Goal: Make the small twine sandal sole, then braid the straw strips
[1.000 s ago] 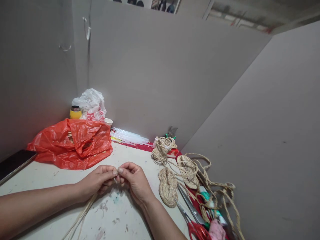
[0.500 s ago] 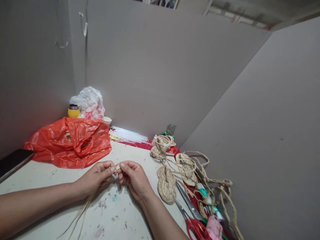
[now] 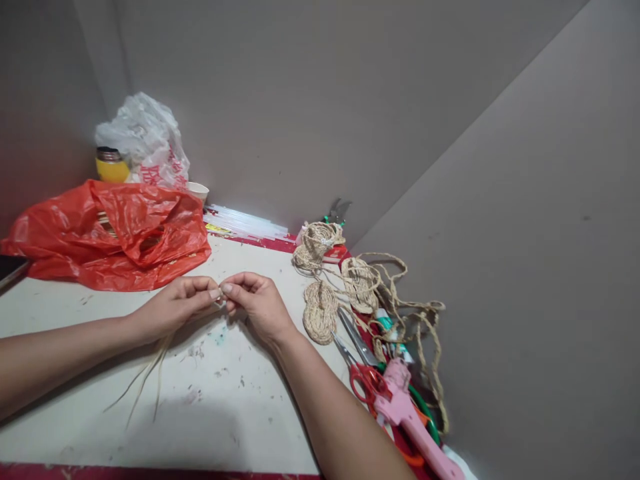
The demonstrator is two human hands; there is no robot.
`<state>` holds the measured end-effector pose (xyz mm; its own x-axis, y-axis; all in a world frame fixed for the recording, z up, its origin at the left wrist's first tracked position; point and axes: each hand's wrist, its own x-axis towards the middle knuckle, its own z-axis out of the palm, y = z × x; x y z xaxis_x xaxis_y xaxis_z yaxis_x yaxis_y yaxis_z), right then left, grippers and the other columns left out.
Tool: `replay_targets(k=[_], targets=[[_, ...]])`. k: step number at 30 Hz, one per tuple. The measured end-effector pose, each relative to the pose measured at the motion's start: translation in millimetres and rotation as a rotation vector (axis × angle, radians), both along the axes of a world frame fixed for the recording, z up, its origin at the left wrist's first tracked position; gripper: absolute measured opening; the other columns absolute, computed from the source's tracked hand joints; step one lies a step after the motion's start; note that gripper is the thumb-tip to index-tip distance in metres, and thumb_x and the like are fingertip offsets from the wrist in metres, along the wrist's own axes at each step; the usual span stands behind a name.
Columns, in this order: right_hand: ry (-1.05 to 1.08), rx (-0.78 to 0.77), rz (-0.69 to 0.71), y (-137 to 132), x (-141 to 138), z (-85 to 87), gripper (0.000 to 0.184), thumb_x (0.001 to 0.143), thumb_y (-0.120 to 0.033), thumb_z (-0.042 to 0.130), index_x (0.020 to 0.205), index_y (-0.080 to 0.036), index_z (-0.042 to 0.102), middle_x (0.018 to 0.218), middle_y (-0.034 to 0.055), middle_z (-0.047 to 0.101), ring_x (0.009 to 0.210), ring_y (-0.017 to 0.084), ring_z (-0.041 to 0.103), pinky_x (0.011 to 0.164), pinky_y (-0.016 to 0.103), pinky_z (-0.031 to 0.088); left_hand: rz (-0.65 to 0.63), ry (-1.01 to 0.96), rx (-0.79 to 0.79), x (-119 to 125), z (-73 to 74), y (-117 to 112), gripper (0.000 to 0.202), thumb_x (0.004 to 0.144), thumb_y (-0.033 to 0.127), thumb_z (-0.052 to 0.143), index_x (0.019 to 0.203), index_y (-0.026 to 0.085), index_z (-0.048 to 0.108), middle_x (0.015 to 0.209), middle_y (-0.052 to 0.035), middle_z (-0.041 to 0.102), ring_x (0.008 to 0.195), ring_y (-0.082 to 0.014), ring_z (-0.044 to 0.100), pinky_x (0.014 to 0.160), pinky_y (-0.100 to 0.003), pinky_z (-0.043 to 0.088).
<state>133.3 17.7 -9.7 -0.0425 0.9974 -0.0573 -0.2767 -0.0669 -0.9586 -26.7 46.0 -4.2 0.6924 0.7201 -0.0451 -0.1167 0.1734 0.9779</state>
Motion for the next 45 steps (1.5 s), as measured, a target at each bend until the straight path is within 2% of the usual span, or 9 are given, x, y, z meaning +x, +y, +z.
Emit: replay_targets(k=[3, 7, 10, 13, 16, 22, 32, 39, 45], targets=[[-0.005, 0.004, 0.008, 0.7, 1.5, -0.2, 0.017, 0.065, -0.027, 0.077, 0.071, -0.014, 0.068, 0.054, -0.0020, 0.063, 0.043, 0.006, 0.053, 0.045, 0.017, 0.046, -0.024, 0.000, 0.030, -0.2, -4.4, 1.6, 0.025, 0.081, 0.037, 0.059, 0.080, 0.012, 0.063, 0.082, -0.0061, 0.068, 0.077, -0.0145, 0.061, 0.077, -0.028, 0.045], [-0.003, 0.007, 0.006, 1.2, 1.1, 0.2, 0.018, 0.064, -0.027, 0.077, 0.071, -0.014, 0.068, 0.055, -0.0018, 0.064, 0.043, 0.006, 0.053, 0.044, 0.017, 0.046, -0.026, 0.011, 0.057, -0.3, -6.2, 2.0, 0.025, 0.082, 0.037, 0.058, 0.081, 0.013, 0.065, 0.083, -0.0054, 0.068, 0.078, -0.0142, 0.060, 0.073, -0.025, 0.045], [-0.023, 0.017, -0.014, 1.9, -0.3, -0.5, 0.018, 0.064, -0.027, 0.076, 0.071, -0.013, 0.067, 0.053, -0.0025, 0.063, 0.042, 0.006, 0.053, 0.043, 0.017, 0.045, 0.000, 0.064, 0.062, -0.5, -7.7, 3.7, 0.025, 0.082, 0.039, 0.058, 0.079, 0.014, 0.064, 0.072, -0.0014, 0.065, 0.066, -0.0112, 0.056, 0.063, -0.022, 0.042], [-0.084, 0.031, -0.034, 2.6, -1.8, -1.6, 0.017, 0.065, -0.027, 0.075, 0.070, -0.013, 0.066, 0.050, -0.0034, 0.061, 0.040, 0.006, 0.050, 0.041, 0.016, 0.042, 0.008, 0.128, 0.109, -0.7, -11.4, 5.4, 0.031, 0.084, 0.041, 0.054, 0.069, 0.015, 0.060, 0.054, 0.0042, 0.053, 0.049, -0.0070, 0.043, 0.052, -0.019, 0.035], [-0.150, 0.053, -0.044, 2.5, -3.0, -2.1, 0.016, 0.066, -0.027, 0.073, 0.070, -0.013, 0.066, 0.049, -0.0041, 0.059, 0.040, 0.005, 0.048, 0.041, 0.017, 0.040, 0.006, 0.140, 0.166, -0.9, -15.1, 5.1, 0.037, 0.085, 0.043, 0.050, 0.062, 0.015, 0.052, 0.054, 0.0042, 0.049, 0.048, -0.0070, 0.039, 0.050, -0.020, 0.032], [-0.221, 0.069, -0.058, 1.8, -4.5, -3.4, 0.015, 0.068, -0.028, 0.071, 0.071, -0.014, 0.065, 0.049, -0.0041, 0.057, 0.041, 0.006, 0.047, 0.043, 0.019, 0.039, 0.022, 0.167, 0.179, -1.0, -18.0, 4.2, 0.033, 0.084, 0.045, 0.048, 0.070, 0.017, 0.051, 0.051, 0.0072, 0.039, 0.045, -0.0071, 0.031, 0.044, -0.020, 0.023], [-0.367, 0.121, -0.112, 3.8, -7.7, -10.7, 0.019, 0.074, -0.034, 0.065, 0.077, -0.015, 0.061, 0.049, -0.0058, 0.052, 0.038, 0.007, 0.043, 0.039, 0.018, 0.034, 0.034, 0.118, 0.159, 0.9, -30.3, 9.1, 0.029, 0.083, 0.037, 0.050, 0.063, 0.016, 0.052, 0.048, 0.0044, 0.051, 0.044, -0.0072, 0.037, 0.047, -0.021, 0.026], [-0.502, 0.202, -0.171, 1.9, -9.2, -16.5, 0.026, 0.083, -0.041, 0.056, 0.081, -0.015, 0.061, 0.047, -0.0056, 0.050, 0.036, 0.007, 0.039, 0.037, 0.019, 0.029, 0.067, 0.108, 0.026, 2.4, -37.0, 13.1, 0.027, 0.077, 0.041, 0.052, 0.065, 0.017, 0.050, 0.041, 0.0058, 0.048, 0.037, -0.0058, 0.028, 0.043, -0.021, 0.018], [-0.552, 0.260, -0.221, -0.3, -9.7, -14.6, 0.030, 0.086, -0.044, 0.051, 0.075, -0.016, 0.056, 0.048, -0.0058, 0.048, 0.038, 0.008, 0.037, 0.039, 0.020, 0.028, 0.082, 0.084, 0.030, 1.8, -35.9, 13.6, 0.027, 0.073, 0.042, 0.054, 0.066, 0.016, 0.053, 0.039, 0.0063, 0.045, 0.036, -0.0060, 0.027, 0.042, -0.021, 0.017]])
